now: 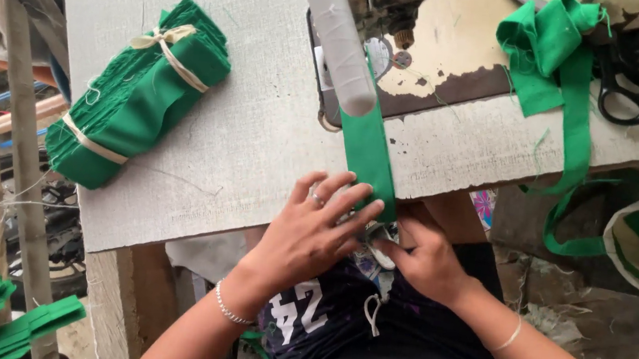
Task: Attaching zippers to green fabric strips using an industrial sewing machine and trimming excess thread.
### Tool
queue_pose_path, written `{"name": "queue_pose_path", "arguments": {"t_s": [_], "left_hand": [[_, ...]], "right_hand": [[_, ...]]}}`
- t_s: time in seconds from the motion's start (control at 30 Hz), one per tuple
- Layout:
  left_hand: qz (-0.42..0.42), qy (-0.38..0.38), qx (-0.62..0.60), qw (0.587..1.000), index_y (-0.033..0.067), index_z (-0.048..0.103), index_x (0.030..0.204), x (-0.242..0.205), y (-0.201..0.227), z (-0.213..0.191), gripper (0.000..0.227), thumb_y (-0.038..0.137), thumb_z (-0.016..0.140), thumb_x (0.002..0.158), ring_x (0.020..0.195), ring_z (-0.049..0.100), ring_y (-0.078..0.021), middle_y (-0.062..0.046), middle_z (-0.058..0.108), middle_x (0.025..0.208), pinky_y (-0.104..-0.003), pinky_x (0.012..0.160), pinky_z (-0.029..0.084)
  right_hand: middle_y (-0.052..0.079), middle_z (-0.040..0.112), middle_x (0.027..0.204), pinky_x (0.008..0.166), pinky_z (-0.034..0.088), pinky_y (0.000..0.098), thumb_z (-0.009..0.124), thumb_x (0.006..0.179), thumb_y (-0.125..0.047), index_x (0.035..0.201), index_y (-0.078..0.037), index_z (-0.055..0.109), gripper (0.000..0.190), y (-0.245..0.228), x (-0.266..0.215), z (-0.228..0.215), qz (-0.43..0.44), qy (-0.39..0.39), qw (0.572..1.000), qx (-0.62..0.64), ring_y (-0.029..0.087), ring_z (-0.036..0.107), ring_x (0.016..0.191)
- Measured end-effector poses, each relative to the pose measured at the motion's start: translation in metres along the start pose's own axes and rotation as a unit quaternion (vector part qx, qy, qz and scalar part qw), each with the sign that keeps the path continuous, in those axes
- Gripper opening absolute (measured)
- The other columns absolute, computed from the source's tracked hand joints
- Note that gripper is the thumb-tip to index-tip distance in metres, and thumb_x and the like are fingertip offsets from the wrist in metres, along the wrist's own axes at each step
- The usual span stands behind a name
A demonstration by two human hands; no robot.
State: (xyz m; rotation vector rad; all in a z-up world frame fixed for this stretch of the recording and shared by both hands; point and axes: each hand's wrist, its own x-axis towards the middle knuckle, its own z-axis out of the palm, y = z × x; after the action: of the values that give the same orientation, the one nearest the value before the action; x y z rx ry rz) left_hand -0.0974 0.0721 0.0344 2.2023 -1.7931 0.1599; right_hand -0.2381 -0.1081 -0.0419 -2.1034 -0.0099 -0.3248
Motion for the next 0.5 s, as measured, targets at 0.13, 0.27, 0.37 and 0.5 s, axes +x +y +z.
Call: {"name": "queue_pose_path", "arguments": {"t_s": [0.13, 0.27, 0.37, 0.5], "left_hand": [[-0.009, 0.171, -0.056, 0.984, 0.019, 0.072, 0.115, -0.01, -0.008, 0.025, 0.018, 0.023, 0.061, 0.101, 0.114, 0.064, -0.0278, -0.003, 0.066, 0.115, -0.043, 0.099, 0.046], [-0.149, 0.301, -0.348, 0.875, 0.0105, 0.077, 0.106, 0.001, -0.011, 0.0, 0.027, -0.008, 0.073, 0.087, 0.094, 0.075, -0.0272, -0.005, 0.078, 0.099, -0.04, 0.085, 0.058], [-0.188, 0.395, -0.369, 0.82, 0.0068, 0.072, 0.11, 0.015, -0.022, -0.029, 0.018, -0.003, 0.06, 0.101, 0.089, 0.073, -0.0222, -0.01, 0.075, 0.097, -0.038, 0.084, 0.059], [-0.152, 0.411, -0.305, 0.846, 0.0043, 0.074, 0.11, 0.031, -0.008, -0.053, 0.017, -0.006, 0.065, 0.099, 0.095, 0.074, -0.0255, -0.012, 0.073, 0.102, -0.039, 0.083, 0.061]], "right_hand": [[0.002, 0.071, 0.074, 0.075, 0.056, 0.0366, 0.084, 0.084, -0.027, 0.094, -0.015, 0.078, 0.017, -0.01, -0.004, 0.011, 0.248, 0.006, 0.963, 0.108, 0.011, 0.068, 0.078], [0.001, 0.07, 0.065, 0.068, 0.054, 0.0313, 0.082, 0.089, -0.025, 0.089, -0.011, 0.079, 0.015, -0.029, -0.005, 0.013, 0.274, 0.016, 0.939, 0.209, 0.009, 0.065, 0.07], [0.011, 0.069, 0.054, 0.05, 0.052, 0.0271, 0.076, 0.091, -0.01, 0.079, -0.002, 0.076, 0.015, -0.044, -0.003, 0.006, 0.285, 0.004, 0.916, 0.283, 0.014, 0.06, 0.047], [0.015, 0.07, 0.053, 0.041, 0.049, 0.0252, 0.074, 0.092, -0.008, 0.076, 0.0, 0.072, 0.018, -0.049, -0.003, 0.008, 0.275, 0.005, 0.906, 0.322, 0.015, 0.059, 0.038]]}}
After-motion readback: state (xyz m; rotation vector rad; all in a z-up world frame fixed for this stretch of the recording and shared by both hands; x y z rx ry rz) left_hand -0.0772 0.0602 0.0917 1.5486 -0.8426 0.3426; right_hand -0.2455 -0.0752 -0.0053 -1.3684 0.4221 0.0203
